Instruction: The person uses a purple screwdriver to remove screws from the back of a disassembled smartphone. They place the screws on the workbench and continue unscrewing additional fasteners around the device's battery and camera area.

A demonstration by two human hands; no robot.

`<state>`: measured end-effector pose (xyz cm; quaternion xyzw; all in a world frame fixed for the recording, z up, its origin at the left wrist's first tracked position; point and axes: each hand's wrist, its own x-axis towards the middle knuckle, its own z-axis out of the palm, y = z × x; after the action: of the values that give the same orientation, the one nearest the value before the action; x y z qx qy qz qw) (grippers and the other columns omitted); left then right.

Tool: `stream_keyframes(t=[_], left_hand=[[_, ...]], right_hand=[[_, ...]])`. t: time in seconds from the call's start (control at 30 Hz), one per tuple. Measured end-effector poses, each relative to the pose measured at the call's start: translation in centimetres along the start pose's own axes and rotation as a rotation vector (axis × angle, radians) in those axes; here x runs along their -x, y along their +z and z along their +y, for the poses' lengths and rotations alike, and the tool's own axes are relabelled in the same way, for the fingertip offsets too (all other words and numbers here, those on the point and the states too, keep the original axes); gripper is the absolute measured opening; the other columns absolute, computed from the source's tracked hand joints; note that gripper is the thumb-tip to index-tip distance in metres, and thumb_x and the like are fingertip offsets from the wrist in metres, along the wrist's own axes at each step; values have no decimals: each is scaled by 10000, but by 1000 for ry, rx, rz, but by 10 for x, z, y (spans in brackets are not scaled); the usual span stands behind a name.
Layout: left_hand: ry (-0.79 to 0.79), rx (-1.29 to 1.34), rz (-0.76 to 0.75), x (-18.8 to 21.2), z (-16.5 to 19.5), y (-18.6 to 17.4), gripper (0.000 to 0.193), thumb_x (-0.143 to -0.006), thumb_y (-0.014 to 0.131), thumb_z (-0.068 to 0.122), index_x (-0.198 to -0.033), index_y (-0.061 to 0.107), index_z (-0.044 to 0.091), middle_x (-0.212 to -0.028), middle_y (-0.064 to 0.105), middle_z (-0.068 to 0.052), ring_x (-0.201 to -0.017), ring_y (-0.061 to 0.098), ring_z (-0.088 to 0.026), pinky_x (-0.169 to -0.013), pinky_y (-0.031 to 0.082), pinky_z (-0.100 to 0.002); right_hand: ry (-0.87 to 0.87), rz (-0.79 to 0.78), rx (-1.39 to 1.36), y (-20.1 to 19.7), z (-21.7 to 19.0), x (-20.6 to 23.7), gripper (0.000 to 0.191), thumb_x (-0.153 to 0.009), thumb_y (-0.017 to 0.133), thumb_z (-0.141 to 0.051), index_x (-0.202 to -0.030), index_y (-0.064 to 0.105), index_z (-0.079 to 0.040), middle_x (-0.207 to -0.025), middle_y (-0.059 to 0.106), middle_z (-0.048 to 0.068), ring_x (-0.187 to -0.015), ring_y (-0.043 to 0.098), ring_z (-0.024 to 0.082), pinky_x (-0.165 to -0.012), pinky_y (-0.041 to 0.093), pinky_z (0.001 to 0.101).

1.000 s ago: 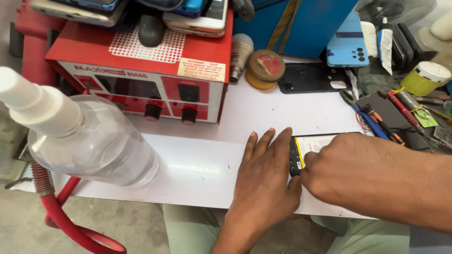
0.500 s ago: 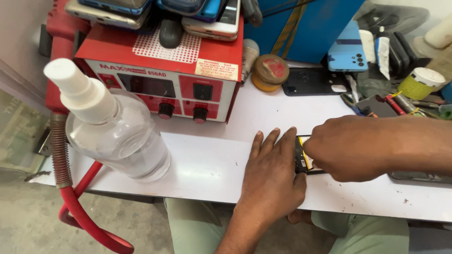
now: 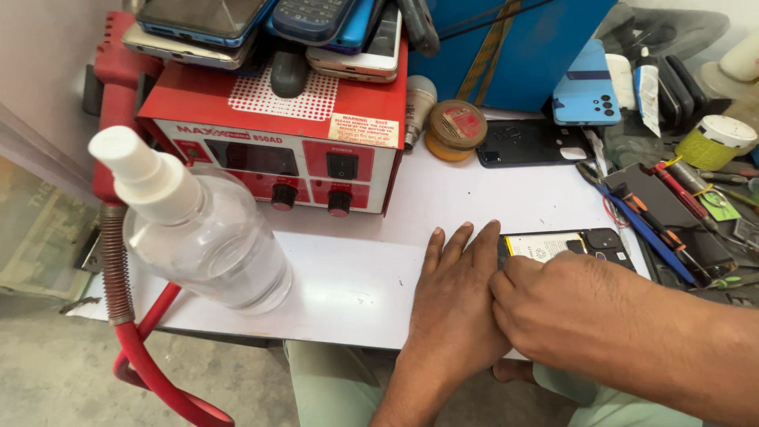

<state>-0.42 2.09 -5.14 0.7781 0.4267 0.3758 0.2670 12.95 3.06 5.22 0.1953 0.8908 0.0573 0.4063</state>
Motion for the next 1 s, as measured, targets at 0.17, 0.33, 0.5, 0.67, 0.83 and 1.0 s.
stream_keyframes(t=[0.17, 0.33, 0.5, 0.67, 0.83, 1.0], left_hand=[[8, -25, 42, -7, -8, 2, 821, -731, 676, 91, -1478, 395, -100, -1408, 596, -249, -1447, 440, -429, -1258, 170, -559], [10, -8, 42, -15, -11, 3, 789, -784, 691, 112, -1476, 382, -104, -1408, 588, -256, -1436, 435, -445, -1245, 173, -568], [7, -12, 24, -17, -13, 6, 814, -745, 706, 111, -1462, 388, -104, -1395, 597, -251, -1423, 440, -447, -1233, 174, -570], [6, -67, 12, -16, 2, 11, 749, -758, 712, 126, -1422, 438, -88, -1384, 613, -253, -1429, 439, -441, -1236, 163, -576], [5, -35, -5, -16, 18, 1, 797, -763, 711, 156, -1460, 417, -95, -1364, 610, -278, -1430, 432, -440, -1243, 151, -557], [8, -55, -31, -12, 23, 2, 830, -780, 718, 171, -1485, 382, -107, -1379, 579, -305, -1451, 413, -428, -1258, 131, -535]], right_hand=[[25, -95, 50, 6, 17, -5, 226, -873, 656, -151, -895, 680, 73, -893, 660, 176, -820, 672, 301, -638, 568, 426], [-14, -180, -92, 6, 28, -5, 99, -799, 680, -127, -859, 705, -52, -902, 681, 134, -884, 702, 322, -726, 564, 436], [92, 1, -176, 9, 42, -10, 56, -781, 724, -122, -816, 751, -156, -829, 732, 100, -860, 730, 331, -747, 571, 462], [342, -168, -372, -2, 30, -13, 319, -741, 815, -366, -913, 747, -107, -954, 735, 128, -936, 727, 313, -778, 594, 405], [370, -21, -306, -15, 43, 29, 224, -790, 757, -278, -949, 746, -121, -972, 745, 114, -959, 728, 310, -802, 578, 428], [689, -1, -476, 5, 71, 62, 339, -941, 633, -283, -1278, 608, -261, -956, 756, 26, -925, 752, 245, -796, 585, 393]])
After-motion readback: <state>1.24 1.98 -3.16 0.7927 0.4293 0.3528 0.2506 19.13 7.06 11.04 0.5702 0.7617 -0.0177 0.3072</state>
